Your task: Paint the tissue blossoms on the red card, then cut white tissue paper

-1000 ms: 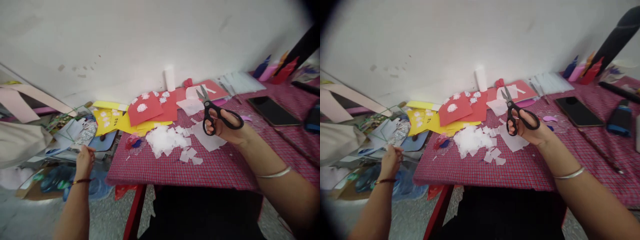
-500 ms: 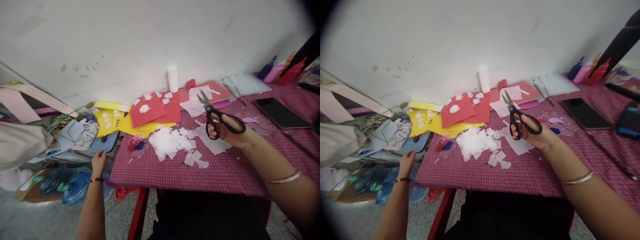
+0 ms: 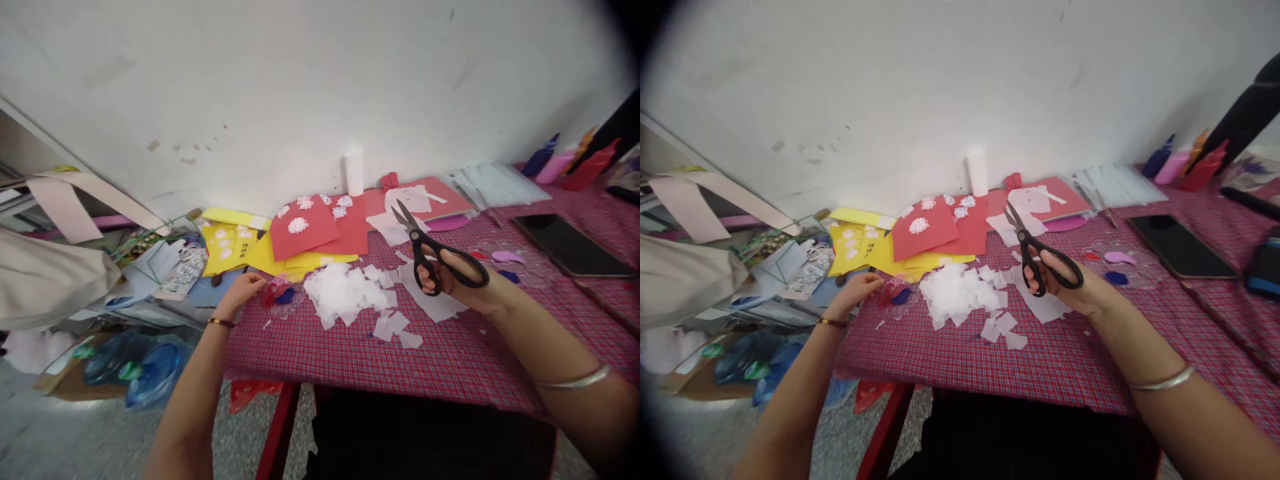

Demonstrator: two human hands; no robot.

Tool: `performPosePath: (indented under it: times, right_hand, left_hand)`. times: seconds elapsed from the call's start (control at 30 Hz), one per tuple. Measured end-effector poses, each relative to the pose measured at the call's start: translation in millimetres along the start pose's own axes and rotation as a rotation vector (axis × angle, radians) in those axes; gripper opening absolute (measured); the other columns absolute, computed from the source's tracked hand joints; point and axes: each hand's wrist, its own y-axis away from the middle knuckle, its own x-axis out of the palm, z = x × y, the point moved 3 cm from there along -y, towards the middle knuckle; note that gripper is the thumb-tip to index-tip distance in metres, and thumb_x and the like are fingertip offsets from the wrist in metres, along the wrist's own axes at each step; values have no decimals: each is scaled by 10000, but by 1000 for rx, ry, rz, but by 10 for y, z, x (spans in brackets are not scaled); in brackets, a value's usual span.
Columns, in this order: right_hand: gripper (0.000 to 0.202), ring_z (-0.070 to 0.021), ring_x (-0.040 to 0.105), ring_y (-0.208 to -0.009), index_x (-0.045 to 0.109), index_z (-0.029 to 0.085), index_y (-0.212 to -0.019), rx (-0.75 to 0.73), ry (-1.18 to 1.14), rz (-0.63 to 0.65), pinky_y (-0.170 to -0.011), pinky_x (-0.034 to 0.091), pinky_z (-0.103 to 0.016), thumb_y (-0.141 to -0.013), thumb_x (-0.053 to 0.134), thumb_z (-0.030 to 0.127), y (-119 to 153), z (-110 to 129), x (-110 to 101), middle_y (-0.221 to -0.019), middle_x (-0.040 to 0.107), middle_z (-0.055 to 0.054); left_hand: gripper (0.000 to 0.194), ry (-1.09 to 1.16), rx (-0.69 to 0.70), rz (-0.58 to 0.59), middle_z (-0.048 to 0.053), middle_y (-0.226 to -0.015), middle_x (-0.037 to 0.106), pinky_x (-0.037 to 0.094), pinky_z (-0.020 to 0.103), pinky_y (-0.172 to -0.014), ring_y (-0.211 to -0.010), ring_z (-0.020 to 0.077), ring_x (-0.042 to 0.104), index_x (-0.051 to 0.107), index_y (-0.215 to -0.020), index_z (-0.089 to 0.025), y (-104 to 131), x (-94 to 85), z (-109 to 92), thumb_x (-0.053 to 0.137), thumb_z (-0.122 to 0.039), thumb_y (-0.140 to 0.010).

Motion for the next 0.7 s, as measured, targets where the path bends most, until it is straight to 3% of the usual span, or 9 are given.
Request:
performPosePath:
  times: [0.17, 0.4, 0.53, 0.63, 0.7]
  right_hand:
    - [271, -141, 546, -613, 567, 286, -1059, 11, 9, -26, -605, 464, -271, -844, 610, 445, -5, -12, -4, -760, 599, -13]
    - [253, -148, 555, -612, 601, 277, -1017, 15, 29, -32, -578, 445, -267, -838, 609, 454, -3, -8, 21, -746, 608, -30]
    - [238, -153, 558, -598, 612, 276, -999, 21, 22, -61, -577, 438, -289, -835, 601, 448, -17, -25, 2, -732, 608, -39]
    - [225, -158, 564, -588, 616, 269, -976, 31, 27, -83, -574, 428, -308, -834, 593, 443, -31, -38, -23, -727, 604, -52]
    - [223, -159, 567, -590, 615, 270, -984, 33, 33, -87, -576, 425, -313, -843, 579, 439, -39, -44, -36, -732, 602, -55]
  left_hand:
    - [201, -16, 25, 141, -8, -516, 550, 333, 242, -489, -508, 136, 471, 610, -573, -157, -136, 70, -130, 646, -349, -620]
    - [220, 109, -2, 238, -14, -557, 565, 324, 220, -481, -506, 111, 469, 617, -633, -155, -38, 43, -91, 684, -364, -651]
    - [321, 255, -47, 159, -10, -645, 615, 401, 213, -548, -580, 108, 527, 627, -711, -157, 181, -277, 152, 725, -454, -639]
    - [414, 359, -117, -35, -21, -740, 660, 479, 238, -678, -714, 130, 594, 608, -793, -176, 540, -694, 526, 713, -542, -630]
    - [394, 377, -194, -191, -43, -742, 657, 497, 253, -724, -737, 126, 605, 579, -792, -180, 895, -938, 826, 657, -559, -712]
